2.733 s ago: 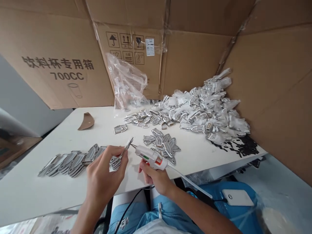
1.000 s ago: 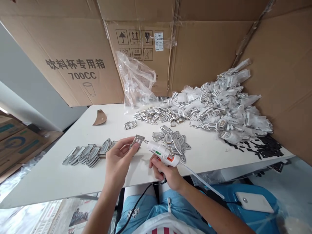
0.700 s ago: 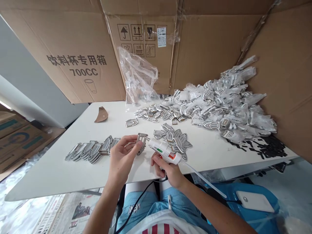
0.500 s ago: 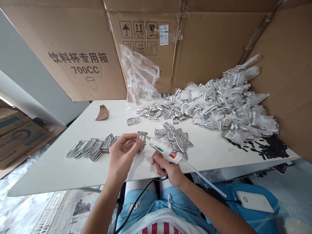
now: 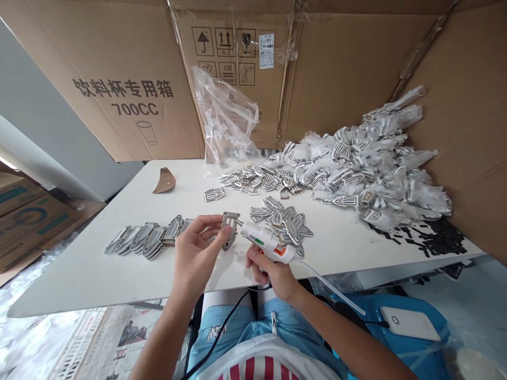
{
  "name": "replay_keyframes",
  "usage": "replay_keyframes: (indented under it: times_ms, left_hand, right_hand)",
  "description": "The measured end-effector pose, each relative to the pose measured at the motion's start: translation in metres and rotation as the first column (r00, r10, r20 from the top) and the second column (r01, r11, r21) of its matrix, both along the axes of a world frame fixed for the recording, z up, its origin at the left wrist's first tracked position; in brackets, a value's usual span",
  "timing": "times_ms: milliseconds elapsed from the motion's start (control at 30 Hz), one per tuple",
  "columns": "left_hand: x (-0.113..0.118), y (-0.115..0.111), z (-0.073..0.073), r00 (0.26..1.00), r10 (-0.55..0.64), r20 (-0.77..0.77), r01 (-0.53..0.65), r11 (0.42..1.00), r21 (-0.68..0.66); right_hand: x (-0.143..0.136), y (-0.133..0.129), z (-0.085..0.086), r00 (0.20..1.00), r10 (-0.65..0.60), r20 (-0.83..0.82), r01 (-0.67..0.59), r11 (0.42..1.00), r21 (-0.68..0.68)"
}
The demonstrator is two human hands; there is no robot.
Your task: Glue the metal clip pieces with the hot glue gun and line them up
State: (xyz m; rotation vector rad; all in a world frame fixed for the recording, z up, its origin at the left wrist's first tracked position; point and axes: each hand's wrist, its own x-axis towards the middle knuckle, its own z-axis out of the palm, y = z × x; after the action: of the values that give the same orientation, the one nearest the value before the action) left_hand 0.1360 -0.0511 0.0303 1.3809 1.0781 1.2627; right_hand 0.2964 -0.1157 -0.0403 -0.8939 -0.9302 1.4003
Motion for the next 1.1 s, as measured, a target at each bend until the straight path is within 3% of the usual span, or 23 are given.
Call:
replay_keyframes:
  times_ms: [800, 900, 1033, 1100]
  left_hand:
    - [-0.0032, 0.001, 0.0001, 0.991, 0.039, -0.125, -0.028, 0.996, 0.085]
    - [-0.0022, -0.0017, -0.0009, 0.968, 0.123, -0.217, -0.08, 0.977, 0.197]
    - [0.0, -0.0065, -0.0036, 0.87, 0.278, -0.407, -0.038, 0.861, 0.506]
    - [0.0007, -0.0076, -0.005, 0.848, 0.306, -0.433, -0.011, 0.826, 0.563]
  right_hand:
    - [-0.0036, 0.002, 0.0048, 0.999, -0.039, -0.002, 0.039, 0.997, -0.064]
    - [-0.0066, 0.0012, 0.0039, 0.995, -0.095, 0.015, 0.096, 0.991, -0.097]
    - [-0.0092, -0.0004, 0.0007, 0.993, -0.114, 0.023, 0.116, 0.988, -0.104]
    - [-0.0089, -0.0009, -0.0008, 0.996, -0.089, 0.012, 0.09, 0.991, -0.103]
